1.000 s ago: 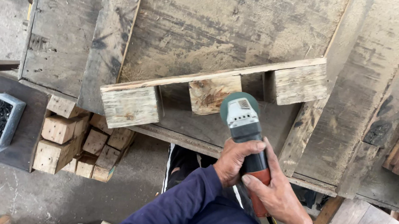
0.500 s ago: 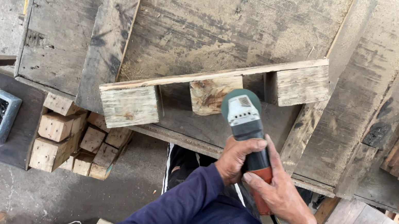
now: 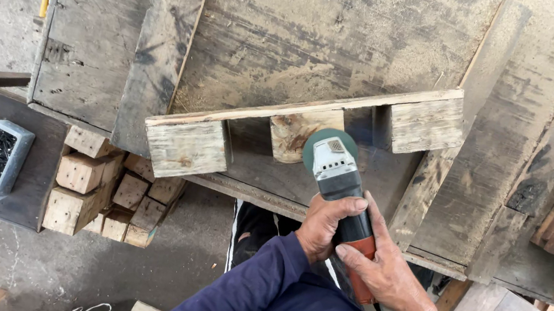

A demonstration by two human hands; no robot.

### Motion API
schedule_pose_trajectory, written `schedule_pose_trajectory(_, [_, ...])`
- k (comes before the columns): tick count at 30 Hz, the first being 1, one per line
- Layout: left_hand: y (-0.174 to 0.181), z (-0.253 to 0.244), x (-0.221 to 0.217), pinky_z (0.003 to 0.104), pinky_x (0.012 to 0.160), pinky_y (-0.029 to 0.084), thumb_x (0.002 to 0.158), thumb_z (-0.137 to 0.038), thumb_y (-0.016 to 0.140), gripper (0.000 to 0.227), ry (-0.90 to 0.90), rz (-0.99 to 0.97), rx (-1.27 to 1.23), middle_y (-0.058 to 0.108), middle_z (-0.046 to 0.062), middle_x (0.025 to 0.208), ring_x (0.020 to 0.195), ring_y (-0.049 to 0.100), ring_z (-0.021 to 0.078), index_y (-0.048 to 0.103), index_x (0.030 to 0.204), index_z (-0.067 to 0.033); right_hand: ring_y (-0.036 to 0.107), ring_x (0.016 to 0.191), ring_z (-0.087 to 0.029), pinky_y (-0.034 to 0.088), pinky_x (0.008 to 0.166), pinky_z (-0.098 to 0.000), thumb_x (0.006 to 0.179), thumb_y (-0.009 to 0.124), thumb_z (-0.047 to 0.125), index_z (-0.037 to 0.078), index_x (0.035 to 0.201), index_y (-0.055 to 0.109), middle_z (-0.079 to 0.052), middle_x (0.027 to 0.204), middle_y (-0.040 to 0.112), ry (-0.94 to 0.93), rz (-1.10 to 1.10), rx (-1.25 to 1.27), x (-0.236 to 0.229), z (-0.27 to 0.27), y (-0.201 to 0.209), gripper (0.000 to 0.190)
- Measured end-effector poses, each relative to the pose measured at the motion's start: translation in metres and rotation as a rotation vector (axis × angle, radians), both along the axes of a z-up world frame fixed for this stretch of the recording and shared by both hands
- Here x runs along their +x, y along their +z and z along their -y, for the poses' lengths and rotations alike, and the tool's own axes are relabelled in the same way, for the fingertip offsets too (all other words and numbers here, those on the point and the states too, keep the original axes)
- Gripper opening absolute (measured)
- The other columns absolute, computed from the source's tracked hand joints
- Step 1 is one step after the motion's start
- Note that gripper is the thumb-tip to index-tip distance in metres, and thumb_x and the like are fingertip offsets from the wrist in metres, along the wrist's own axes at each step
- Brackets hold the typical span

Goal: The person uses an angle grinder with a sanding disc to smooth the surfaces of a wooden pallet block. They hold the block with one hand while operating the tool with the other, moving the grinder across the top and side faces to remove roughness.

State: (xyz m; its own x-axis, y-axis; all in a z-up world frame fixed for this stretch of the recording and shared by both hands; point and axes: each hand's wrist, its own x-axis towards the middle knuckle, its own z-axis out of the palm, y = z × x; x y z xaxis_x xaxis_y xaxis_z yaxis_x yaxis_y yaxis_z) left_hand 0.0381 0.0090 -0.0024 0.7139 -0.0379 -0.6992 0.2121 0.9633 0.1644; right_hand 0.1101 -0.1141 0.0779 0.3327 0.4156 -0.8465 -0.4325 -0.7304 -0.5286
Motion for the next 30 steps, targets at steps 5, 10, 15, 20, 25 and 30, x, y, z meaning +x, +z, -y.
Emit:
schedule_pose_trajectory(5, [0.0, -0.001, 0.001, 0.035, 0.076, 0.059, 0.084, -0.02, 0.08, 0.032, 0.001, -0.025, -0.002, 0.067, 0.005, 0.093, 0.083, 0.067, 0.0157, 0.066, 0.106, -0.0026, 0.063, 0.125, -0.029, 0.053, 0.098, -0.0426, 0.083, 0.072, 0.042, 0.023, 0.166, 0.012, -0.02, 0.14, 0.059, 0.052, 0.051, 0.01, 0.002, -0.002, -0.005, 0.104])
schedule_pose_trajectory(10, [-0.002, -0.006, -0.002, 0.034, 0.075, 0.058, 0.084, -0.021, 0.08, 0.033, -0.005, -0.024, 0.012, 0.066, 0.005, 0.092, 0.081, 0.066, 0.0156, 0.065, 0.106, -0.002, 0.068, 0.121, -0.03, 0.054, 0.097, -0.0416, 0.082, 0.071, 0.044, 0.022, 0.165, 0.009, -0.021, 0.134, 0.064, 0.093, 0.048, -0.023, 0.0, 0.0, -0.009, 0.105])
schedule_pose_trajectory(15, [0.001, 0.0, 0.005, 0.033, 0.076, 0.058, 0.085, -0.023, 0.079, 0.036, 0.003, 0.035, 0.015, 0.063, 0.005, 0.093, 0.082, 0.064, 0.0149, 0.062, 0.108, -0.0024, 0.07, 0.115, -0.032, 0.056, 0.093, -0.0426, 0.08, 0.072, 0.041, 0.025, 0.169, 0.012, -0.02, 0.129, 0.066, 0.064, 0.079, -0.061, 0.005, 0.002, -0.001, 0.108])
schedule_pose_trajectory(20, [0.006, -0.006, -0.01, 0.035, 0.078, 0.059, 0.081, -0.022, 0.08, 0.036, 0.019, -0.04, 0.04, 0.064, 0.005, 0.094, 0.085, 0.066, 0.0152, 0.062, 0.108, -0.0049, 0.075, 0.111, -0.032, 0.058, 0.094, -0.0436, 0.081, 0.072, 0.046, 0.029, 0.169, 0.005, -0.02, 0.123, 0.069, 0.137, -0.05, -0.109, -0.003, -0.002, -0.007, 0.111])
schedule_pose_trajectory(25, [0.003, 0.005, 0.0, 0.035, 0.08, 0.058, 0.085, -0.021, 0.08, 0.036, -0.017, -0.018, 0.031, 0.065, 0.005, 0.096, 0.087, 0.065, 0.016, 0.062, 0.11, -0.003, 0.065, 0.122, -0.033, 0.055, 0.096, -0.0469, 0.083, 0.071, 0.043, 0.024, 0.167, 0.01, -0.021, 0.136, 0.06, 0.076, 0.058, 0.013, 0.002, 0.003, -0.003, 0.106])
schedule_pose_trajectory(30, [0.005, -0.007, -0.022, 0.036, 0.078, 0.059, 0.083, -0.022, 0.08, 0.037, 0.053, -0.054, 0.037, 0.066, 0.006, 0.094, 0.085, 0.067, 0.0174, 0.063, 0.109, -0.0025, 0.074, 0.11, -0.032, 0.056, 0.097, -0.0419, 0.082, 0.072, 0.044, 0.025, 0.165, 0.006, -0.022, 0.123, 0.067, 0.218, -0.011, -0.064, -0.005, -0.006, -0.006, 0.108])
